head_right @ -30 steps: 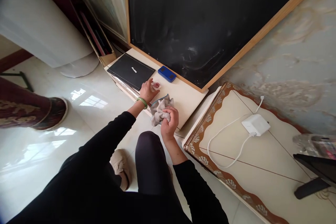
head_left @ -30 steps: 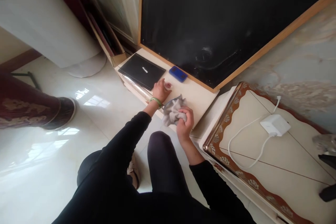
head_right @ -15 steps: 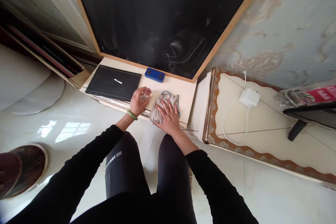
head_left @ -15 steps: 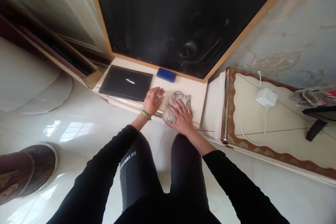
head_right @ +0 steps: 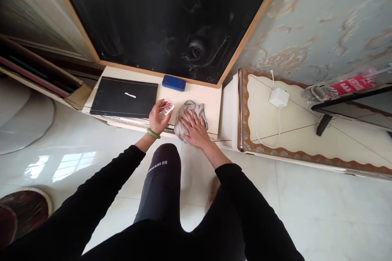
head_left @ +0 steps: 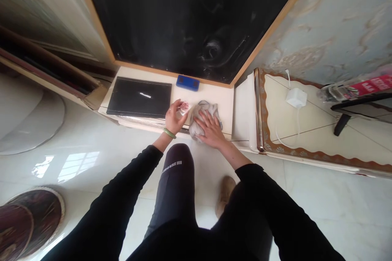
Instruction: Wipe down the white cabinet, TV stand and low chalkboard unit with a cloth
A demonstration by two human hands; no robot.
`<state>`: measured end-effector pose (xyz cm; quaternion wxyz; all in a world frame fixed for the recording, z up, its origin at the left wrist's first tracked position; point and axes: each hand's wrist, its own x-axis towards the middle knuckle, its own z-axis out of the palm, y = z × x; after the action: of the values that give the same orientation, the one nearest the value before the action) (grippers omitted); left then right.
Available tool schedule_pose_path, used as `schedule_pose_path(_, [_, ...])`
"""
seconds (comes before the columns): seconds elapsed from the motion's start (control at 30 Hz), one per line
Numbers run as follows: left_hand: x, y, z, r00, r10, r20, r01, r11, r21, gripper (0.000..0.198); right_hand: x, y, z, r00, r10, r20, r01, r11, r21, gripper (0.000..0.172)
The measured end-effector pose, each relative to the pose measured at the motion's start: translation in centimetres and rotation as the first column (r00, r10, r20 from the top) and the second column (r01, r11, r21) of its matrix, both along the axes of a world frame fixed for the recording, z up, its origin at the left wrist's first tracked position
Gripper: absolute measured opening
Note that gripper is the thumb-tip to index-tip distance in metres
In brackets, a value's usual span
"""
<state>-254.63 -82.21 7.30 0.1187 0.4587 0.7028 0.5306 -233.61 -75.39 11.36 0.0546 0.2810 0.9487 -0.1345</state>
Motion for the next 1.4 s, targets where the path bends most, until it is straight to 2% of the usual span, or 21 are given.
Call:
schedule_pose_path(0.13, [-0.2, -0.2, -0.1, 0.998, -0.027, -0.056, 0.032, 0.995, 0.095, 0.055, -1.8, -1.1, 0.1, 0.998, -0.059, 0.000, 0.059, 0.998, -0.027, 0.078])
schedule_pose_path(0.3, [-0.3, -0.3, 0.1, 0.998, -0.025, -0.061, 0.033, 0.992, 0.125, 0.059, -4.3, -2.1, -0.1, 0.999, -0.041, -0.014, 0.040, 0.998, -0.043, 0.078])
schedule_pose_path(0.47, [-0.4, -0.3, 0.3, 0.998, -0.016, -0.056, 0.023, 0.992, 0.121, 0.061, -4.2, -0.3, -0.5, 0.995, -0.007, -0.102, 0.005, 1.000, -0.022, 0.068])
schedule_pose_path(0.53, [-0.4, -0.3, 0.3, 0.998, -0.011, -0.067, 0.019, 0.994, 0.112, 0.063, -3.9, 1.4, -0.6, 0.990, -0.079, -0.120, 0.077, 0.997, -0.025, 0.066])
schedule_pose_path(0.63, [-0.3, -0.1, 0.2, 0.997, 0.000, -0.073, 0.006, 0.997, 0.071, 0.066, -3.7, 4.6, -0.4, 0.958, -0.270, -0.094, 0.269, 0.963, -0.025, 0.062])
schedule_pose_path(0.73, [-0.3, 0.1, 0.2, 0.996, 0.005, -0.088, -0.004, 1.000, 0.019, 0.066, -3.7, 7.5, -0.2, 0.897, -0.438, -0.059, 0.440, 0.897, 0.034, 0.061])
schedule_pose_path(0.83, [-0.3, 0.3, 0.2, 0.993, 0.012, -0.117, -0.015, 1.000, -0.025, 0.064, -3.1, 8.4, -0.3, 0.812, -0.580, -0.068, 0.584, 0.809, 0.071, 0.062])
schedule_pose_path(0.93, [-0.4, 0.6, 0.0, 0.989, 0.019, -0.149, -0.027, 0.998, -0.049, 0.064, -0.5, 6.4, -1.0, 0.757, -0.641, -0.127, 0.650, 0.759, 0.035, 0.063])
schedule_pose_path(1.1, [-0.3, 1.0, -0.4, 0.980, 0.039, -0.197, -0.052, 0.997, -0.059, 0.059, 6.5, -0.1, -3.1, 0.773, -0.593, -0.226, 0.602, 0.798, -0.032, 0.066])
schedule_pose_path(1.17, [-0.3, 1.0, -0.4, 0.979, 0.031, -0.202, -0.046, 0.997, -0.068, 0.056, 8.0, -2.1, -3.7, 0.772, -0.599, -0.212, 0.609, 0.793, -0.020, 0.069])
schedule_pose_path(1.23, [-0.2, 0.9, -0.4, 0.978, 0.020, -0.206, -0.036, 0.997, -0.073, 0.054, 7.9, -3.1, -3.8, 0.772, -0.619, -0.144, 0.628, 0.778, 0.022, 0.073])
schedule_pose_path(1.3, [-0.1, 0.8, -0.5, 0.976, 0.014, -0.216, -0.028, 0.998, -0.062, 0.053, 6.5, -3.2, -3.6, 0.773, -0.633, -0.045, 0.634, 0.769, 0.084, 0.076])
schedule_pose_path(1.4, [0.0, 0.5, -0.6, 0.971, 0.019, -0.236, -0.029, 0.999, -0.039, 0.054, 3.0, -2.1, -2.7, 0.816, -0.575, 0.064, 0.562, 0.813, 0.151, 0.079])
